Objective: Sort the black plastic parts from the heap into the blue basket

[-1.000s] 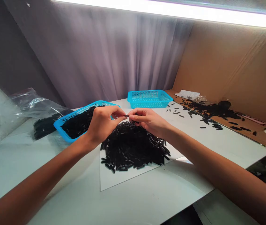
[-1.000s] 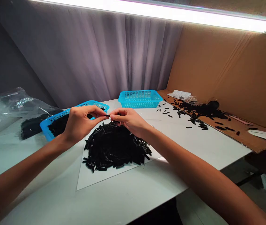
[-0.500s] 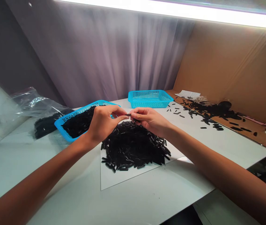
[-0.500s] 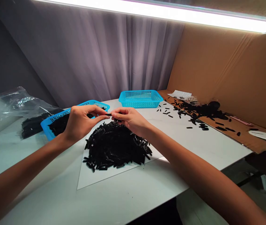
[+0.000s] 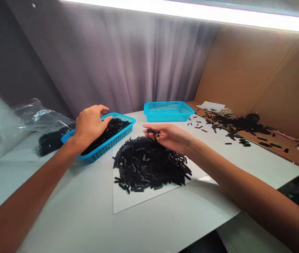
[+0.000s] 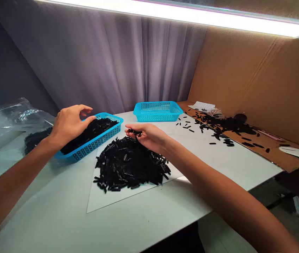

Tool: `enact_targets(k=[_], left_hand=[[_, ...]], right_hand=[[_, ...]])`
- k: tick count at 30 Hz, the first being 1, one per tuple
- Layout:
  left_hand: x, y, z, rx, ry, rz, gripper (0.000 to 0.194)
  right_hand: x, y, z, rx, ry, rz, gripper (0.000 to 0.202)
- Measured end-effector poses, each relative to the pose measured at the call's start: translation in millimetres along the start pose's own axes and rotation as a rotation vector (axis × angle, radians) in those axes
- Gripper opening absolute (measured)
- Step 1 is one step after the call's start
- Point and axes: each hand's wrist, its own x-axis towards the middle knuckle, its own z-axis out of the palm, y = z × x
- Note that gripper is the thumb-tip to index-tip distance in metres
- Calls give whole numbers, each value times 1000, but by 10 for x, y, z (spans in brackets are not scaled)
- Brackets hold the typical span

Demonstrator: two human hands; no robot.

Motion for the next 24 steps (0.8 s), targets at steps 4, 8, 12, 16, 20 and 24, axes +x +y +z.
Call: enact_targets(k=[4,8,12,16,20,24], left_hand=[[-129,351,-15,-243,-265,195,25],[-314,661,62,-281,-323,508,20],[-360,650,126,-280,-276,526,12],[-339,612,137,-301,-277,468,11],[-342,647,136,-334,-279,368,12],[-336,677,126,-444,-353,217,13]], right_hand=[[-34,17,32,-50,-44,12,28],[-44,48,40,-172,-149,-88,19],[-34,70,28,-229,-186,-135,14],[-22,90,16,-238,-188,-153,14],[-23,95,20,-226,-177,-120,15],[-20,91,15,-223,-161,-105,16]])
